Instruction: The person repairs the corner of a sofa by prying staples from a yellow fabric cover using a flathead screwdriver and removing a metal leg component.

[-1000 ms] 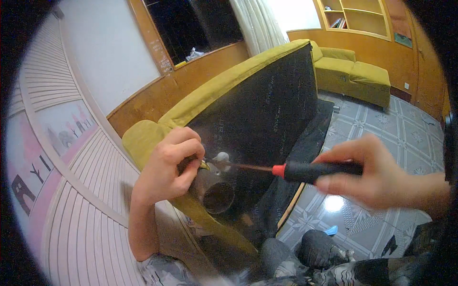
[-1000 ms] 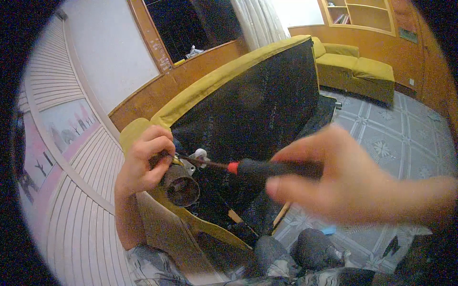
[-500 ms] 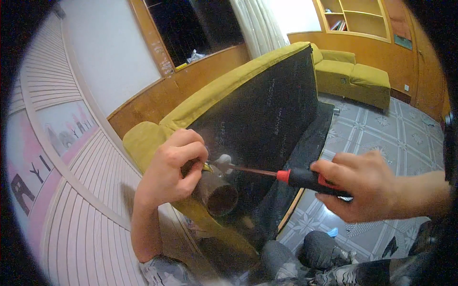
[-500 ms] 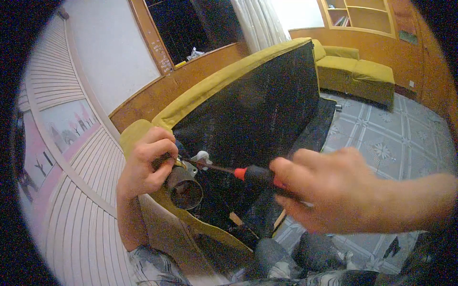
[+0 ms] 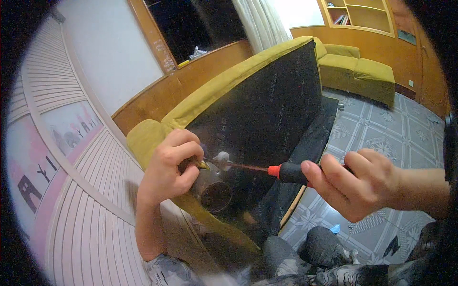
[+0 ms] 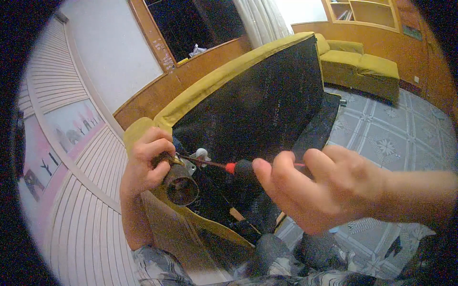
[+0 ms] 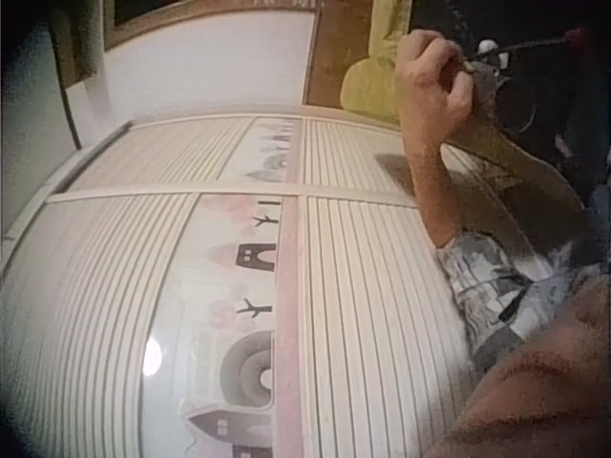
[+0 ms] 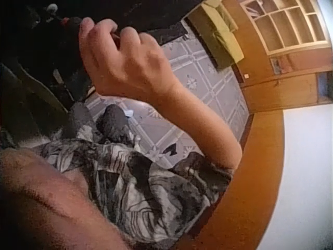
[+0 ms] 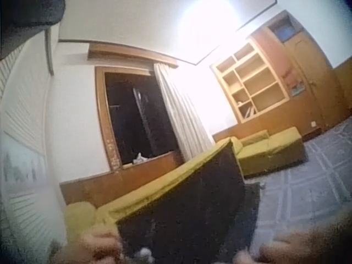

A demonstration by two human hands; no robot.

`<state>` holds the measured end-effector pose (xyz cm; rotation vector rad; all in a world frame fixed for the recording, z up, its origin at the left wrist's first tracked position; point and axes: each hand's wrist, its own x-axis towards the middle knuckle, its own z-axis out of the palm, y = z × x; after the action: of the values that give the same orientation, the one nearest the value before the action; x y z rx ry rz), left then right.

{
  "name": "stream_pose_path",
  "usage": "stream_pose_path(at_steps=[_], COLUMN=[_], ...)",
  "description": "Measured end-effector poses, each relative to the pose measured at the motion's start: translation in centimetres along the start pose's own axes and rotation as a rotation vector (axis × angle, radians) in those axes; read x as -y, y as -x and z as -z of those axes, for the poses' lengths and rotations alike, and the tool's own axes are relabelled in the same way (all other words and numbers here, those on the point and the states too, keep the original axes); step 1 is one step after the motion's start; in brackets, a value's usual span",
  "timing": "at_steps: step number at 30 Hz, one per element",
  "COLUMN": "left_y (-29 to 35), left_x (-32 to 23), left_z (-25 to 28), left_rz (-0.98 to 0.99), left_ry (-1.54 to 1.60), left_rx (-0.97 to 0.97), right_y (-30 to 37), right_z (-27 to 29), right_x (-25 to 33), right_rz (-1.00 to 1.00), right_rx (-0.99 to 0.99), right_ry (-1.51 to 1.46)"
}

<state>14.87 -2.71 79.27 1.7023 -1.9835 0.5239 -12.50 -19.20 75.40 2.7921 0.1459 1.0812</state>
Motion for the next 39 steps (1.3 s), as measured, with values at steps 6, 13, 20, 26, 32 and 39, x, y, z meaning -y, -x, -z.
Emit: stream_pose_path(at_steps=[6, 13, 20, 26, 32, 39], left_y=[0.0, -0.1, -0.3, -0.3, -0.1, -0.7], left_x=[0.2, 0.1, 0.0, 0.0, -0.3, -0.5], left_z=[-0.2, -0.4, -0.2, -0.5, -0.1, -0.2], left_rz=[-0.022, 0.000, 0.016, 0.025, 0.064, 0.034], left_ry=[0.001, 0.011, -0.017, -0.045, -0.062, -0.058], left_rx=[-0.016, 0.006, -0.002, 0.000, 0.008, -0.011], right_y=[-0.6, 1.0, 0.6, -0.9, 0.3, -2.5], right_z=[-0.5, -3.3, -3.0, -0.6, -0.3, 1.3], right_x=[-2.3, -0.9, 0.1, -1.1, -1.1, -1.6], right_rz=[-1.171, -0.552, -0.277, -0.983, 0.187, -1.166], right_rx=[0.496, -0.011, -0.011, 0.371, 0.006, 0.523], right_ry=[-1.556, -0.970, -0.738, -1.382, 0.168, -1.398])
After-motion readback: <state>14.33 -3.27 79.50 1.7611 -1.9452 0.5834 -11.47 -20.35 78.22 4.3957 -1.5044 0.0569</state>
